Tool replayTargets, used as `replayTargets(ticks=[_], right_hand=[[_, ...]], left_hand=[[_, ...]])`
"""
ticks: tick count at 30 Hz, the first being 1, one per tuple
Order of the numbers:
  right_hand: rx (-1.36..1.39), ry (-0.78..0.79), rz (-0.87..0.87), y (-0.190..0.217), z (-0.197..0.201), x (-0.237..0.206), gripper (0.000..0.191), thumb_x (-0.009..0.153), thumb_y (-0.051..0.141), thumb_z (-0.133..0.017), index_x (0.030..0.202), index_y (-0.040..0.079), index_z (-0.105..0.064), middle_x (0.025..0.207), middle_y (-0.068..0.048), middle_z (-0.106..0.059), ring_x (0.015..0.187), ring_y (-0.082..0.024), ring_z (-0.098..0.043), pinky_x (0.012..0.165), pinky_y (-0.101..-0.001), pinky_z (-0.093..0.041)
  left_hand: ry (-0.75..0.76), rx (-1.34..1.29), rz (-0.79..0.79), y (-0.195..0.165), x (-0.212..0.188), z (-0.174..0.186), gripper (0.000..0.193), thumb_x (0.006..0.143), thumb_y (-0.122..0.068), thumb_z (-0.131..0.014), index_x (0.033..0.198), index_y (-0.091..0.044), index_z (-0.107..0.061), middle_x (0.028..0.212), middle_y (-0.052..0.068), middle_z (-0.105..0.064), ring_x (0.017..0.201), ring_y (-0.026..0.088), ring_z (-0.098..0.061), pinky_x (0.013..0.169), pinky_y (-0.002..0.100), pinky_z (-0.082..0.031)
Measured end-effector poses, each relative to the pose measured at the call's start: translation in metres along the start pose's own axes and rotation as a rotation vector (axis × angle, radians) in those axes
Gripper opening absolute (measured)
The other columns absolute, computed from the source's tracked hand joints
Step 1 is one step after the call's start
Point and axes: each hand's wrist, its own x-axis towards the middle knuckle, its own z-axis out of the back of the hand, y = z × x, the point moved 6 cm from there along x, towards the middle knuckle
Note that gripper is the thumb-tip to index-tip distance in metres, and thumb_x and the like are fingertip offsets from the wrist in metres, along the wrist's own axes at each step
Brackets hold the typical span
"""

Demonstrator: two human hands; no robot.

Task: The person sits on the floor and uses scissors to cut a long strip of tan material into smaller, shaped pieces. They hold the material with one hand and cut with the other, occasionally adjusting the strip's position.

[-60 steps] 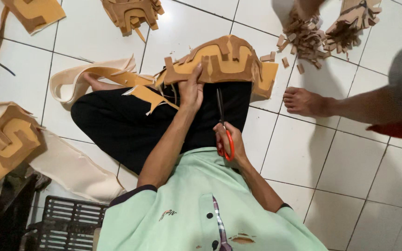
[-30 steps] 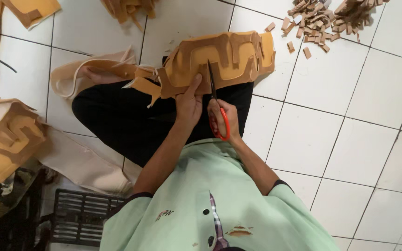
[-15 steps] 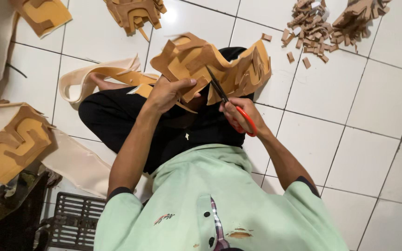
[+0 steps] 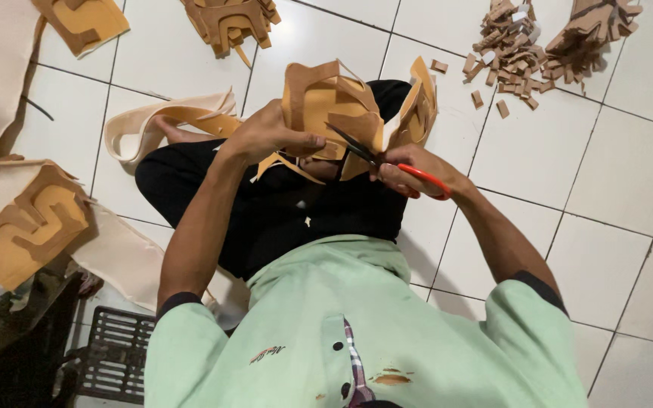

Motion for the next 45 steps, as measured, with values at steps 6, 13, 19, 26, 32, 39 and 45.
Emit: replayTargets(ticks=[6, 13, 19, 26, 32, 39, 45], right_hand=[[-0.373, -0.072, -0.173, 0.021, 0.024, -0.005, 0.047, 0.092, 0.045, -0.066, 0.073, 0.001, -0.065, 0.05, 0.0, -0.045, 0.041, -0.011, -0.042, 0.038, -0.0304, -0.035], [0.055, -0.002, 0.189, 0.029, -0.015, 0.01, 0.054, 0.103, 0.055, -0.051, 0.1, 0.002, -0.062, 0.065, 0.003, -0.05, 0.053, -0.006, -0.05, 0.049, -0.0231, -0.043], [0.239, -0.11, 0.317, 0.021, -0.039, 0.033, 0.052, 0.106, 0.053, -0.046, 0.107, 0.002, -0.059, 0.066, 0.004, -0.049, 0.052, -0.006, -0.049, 0.048, -0.0217, -0.041], [0.16, -0.234, 0.143, 0.014, -0.032, 0.032, 0.037, 0.105, 0.033, -0.059, 0.084, 0.001, -0.059, 0.051, 0.004, -0.047, 0.037, -0.005, -0.042, 0.034, -0.0216, -0.034], [0.017, -0.217, 0.034, 0.003, -0.038, 0.028, 0.033, 0.101, 0.03, -0.063, 0.087, 0.001, -0.063, 0.054, 0.004, -0.049, 0.041, -0.006, -0.045, 0.038, -0.023, -0.036], [0.158, -0.162, 0.13, -0.004, -0.063, 0.039, 0.035, 0.106, 0.036, -0.052, 0.102, 0.002, -0.06, 0.065, 0.001, -0.053, 0.053, -0.008, -0.052, 0.048, -0.024, -0.043], [0.338, -0.265, 0.268, -0.002, -0.088, 0.06, 0.038, 0.107, 0.039, -0.052, 0.101, 0.001, -0.057, 0.059, 0.0, -0.047, 0.045, -0.01, -0.047, 0.042, -0.0252, -0.038]], left_hand=[[0.017, -0.006, -0.079, -0.001, 0.003, 0.005, 0.064, 0.079, -0.034, -0.086, 0.123, 0.005, -0.061, 0.095, 0.01, -0.073, 0.085, 0.018, -0.074, 0.074, 0.028, -0.063], [-0.231, -0.237, -0.119, 0.016, 0.001, 0.02, 0.05, 0.088, -0.028, -0.082, 0.122, 0.003, -0.06, 0.103, 0.011, -0.073, 0.091, 0.017, -0.074, 0.076, 0.029, -0.064], [-0.255, -0.439, -0.213, 0.02, -0.002, -0.005, 0.045, 0.094, -0.017, -0.08, 0.128, 0.003, -0.059, 0.108, 0.01, -0.071, 0.093, 0.016, -0.07, 0.08, 0.031, -0.06], [-0.256, -0.755, -0.191, 0.01, 0.001, 0.015, 0.05, 0.088, -0.019, -0.08, 0.129, 0.001, -0.059, 0.113, 0.005, -0.072, 0.101, 0.017, -0.072, 0.087, 0.033, -0.063], [-0.267, -0.223, 0.017, 0.024, -0.007, 0.059, 0.042, 0.093, -0.024, -0.074, 0.128, -0.001, -0.069, 0.11, 0.007, -0.075, 0.095, 0.014, -0.071, 0.084, 0.028, -0.06], [-0.381, -0.779, -0.217, 0.063, -0.009, 0.037, 0.041, 0.097, -0.001, -0.074, 0.134, 0.003, -0.058, 0.119, 0.008, -0.062, 0.11, 0.015, -0.065, 0.099, 0.029, -0.056], [-0.543, -0.857, -0.293, 0.082, -0.015, -0.007, 0.042, 0.095, 0.001, -0.071, 0.134, 0.002, -0.055, 0.122, 0.011, -0.063, 0.112, 0.018, -0.064, 0.098, 0.031, -0.057]])
